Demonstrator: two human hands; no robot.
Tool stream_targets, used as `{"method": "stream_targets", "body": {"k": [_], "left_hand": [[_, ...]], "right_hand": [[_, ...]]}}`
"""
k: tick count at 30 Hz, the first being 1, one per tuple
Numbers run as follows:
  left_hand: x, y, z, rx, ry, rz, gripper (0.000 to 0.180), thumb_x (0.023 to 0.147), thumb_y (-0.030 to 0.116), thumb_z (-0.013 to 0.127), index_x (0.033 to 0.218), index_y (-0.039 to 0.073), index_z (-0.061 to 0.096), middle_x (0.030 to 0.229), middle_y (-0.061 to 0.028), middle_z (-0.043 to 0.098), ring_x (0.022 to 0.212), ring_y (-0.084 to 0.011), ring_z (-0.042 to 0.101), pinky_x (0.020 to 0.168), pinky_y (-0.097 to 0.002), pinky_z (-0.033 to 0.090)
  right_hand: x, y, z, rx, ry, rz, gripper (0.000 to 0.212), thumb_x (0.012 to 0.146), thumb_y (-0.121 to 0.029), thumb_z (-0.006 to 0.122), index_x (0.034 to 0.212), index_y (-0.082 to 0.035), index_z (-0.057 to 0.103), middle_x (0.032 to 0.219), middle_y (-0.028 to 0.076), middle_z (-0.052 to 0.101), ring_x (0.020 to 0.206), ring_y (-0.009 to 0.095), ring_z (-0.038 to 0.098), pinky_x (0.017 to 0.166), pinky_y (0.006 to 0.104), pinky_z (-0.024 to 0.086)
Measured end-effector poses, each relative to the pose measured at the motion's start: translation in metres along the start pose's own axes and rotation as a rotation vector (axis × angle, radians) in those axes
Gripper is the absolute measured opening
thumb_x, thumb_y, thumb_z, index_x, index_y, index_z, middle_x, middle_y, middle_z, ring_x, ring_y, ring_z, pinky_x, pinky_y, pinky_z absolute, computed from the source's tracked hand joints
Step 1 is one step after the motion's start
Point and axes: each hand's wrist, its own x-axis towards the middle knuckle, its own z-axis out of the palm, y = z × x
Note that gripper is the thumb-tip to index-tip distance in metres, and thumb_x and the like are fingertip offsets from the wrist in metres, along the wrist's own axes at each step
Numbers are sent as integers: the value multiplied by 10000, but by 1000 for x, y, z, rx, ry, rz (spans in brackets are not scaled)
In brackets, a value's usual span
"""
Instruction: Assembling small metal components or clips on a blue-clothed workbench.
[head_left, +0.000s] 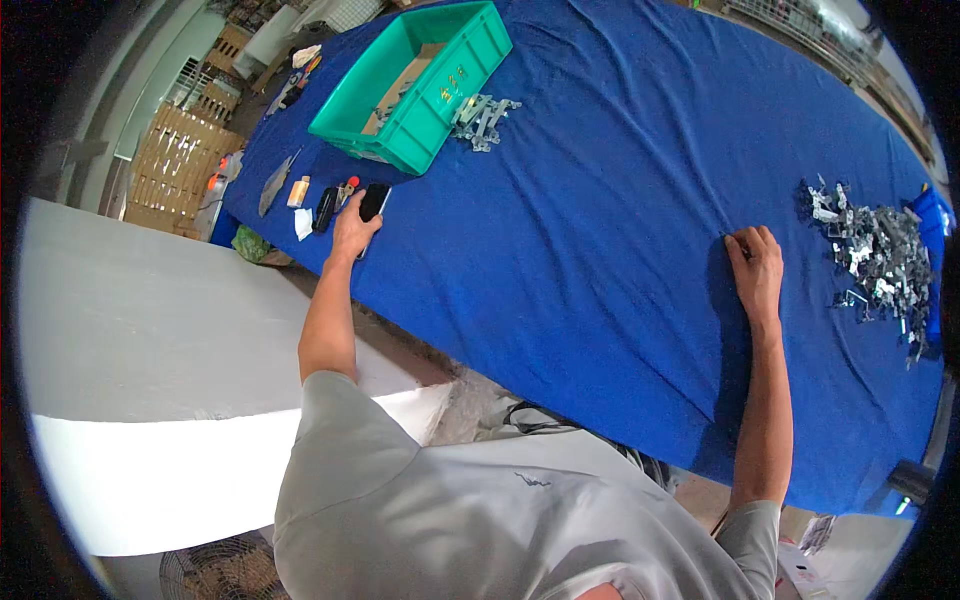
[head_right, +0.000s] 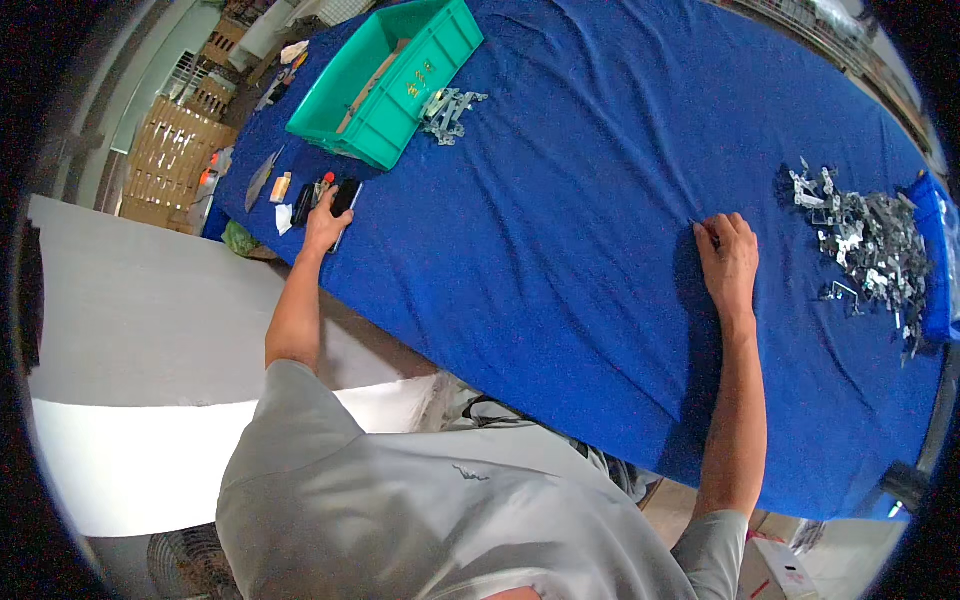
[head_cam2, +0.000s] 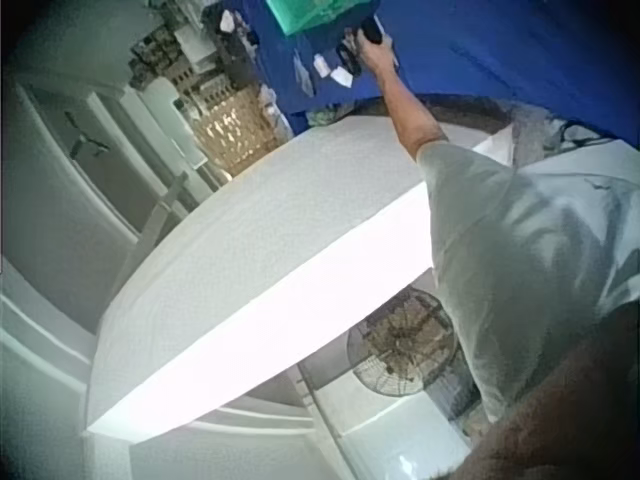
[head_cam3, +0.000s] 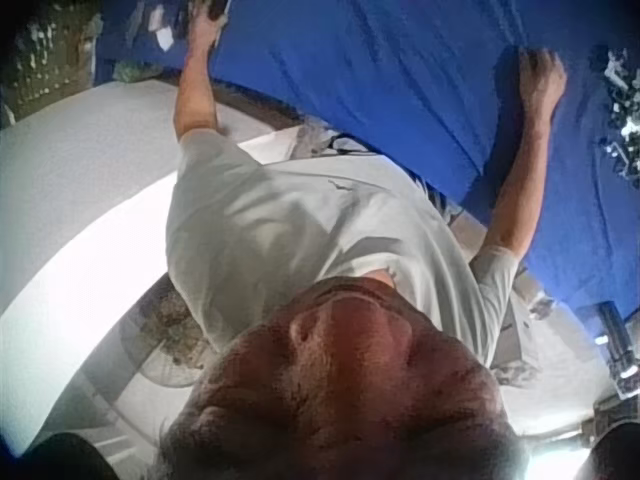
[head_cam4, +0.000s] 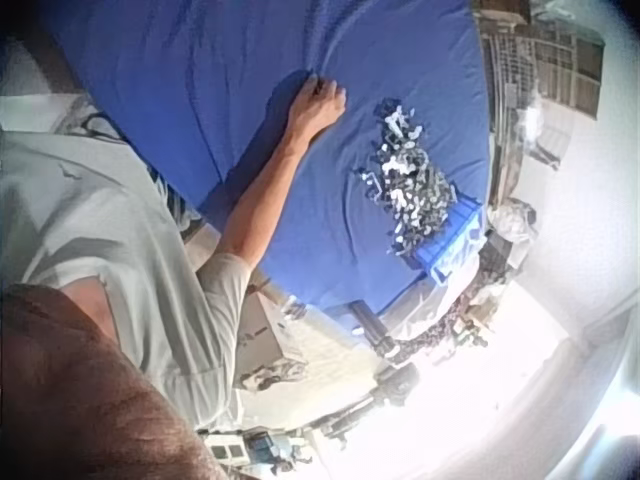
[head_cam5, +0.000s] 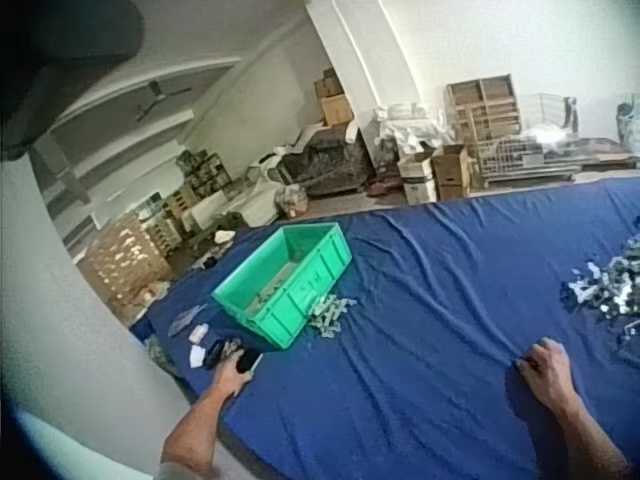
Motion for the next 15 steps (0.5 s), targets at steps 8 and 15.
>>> {"method": "stream_targets", "body": {"k": [8, 15], "left_hand": [[-6, -8, -11, 64, 21, 33, 724, 792, 296, 768, 1391, -6, 495, 1323, -261, 584, 1228, -410, 560, 1066, -430, 428], [-62, 181, 22, -245, 344, 609, 300, 828, 159, 745, 1084, 13, 688, 1133, -172, 685, 1078, -345, 641, 961, -424, 494]], "right_hand": [[3, 2, 5, 24, -11, -12, 138, 853, -174, 705, 843, -43, 659, 803, 112, 579, 804, 311, 577, 733, 417, 442], [-4, 5, 2, -39, -29, -5, 126, 838, -178, 706, 836, -63, 655, 811, 96, 584, 830, 298, 579, 754, 414, 418]]}}
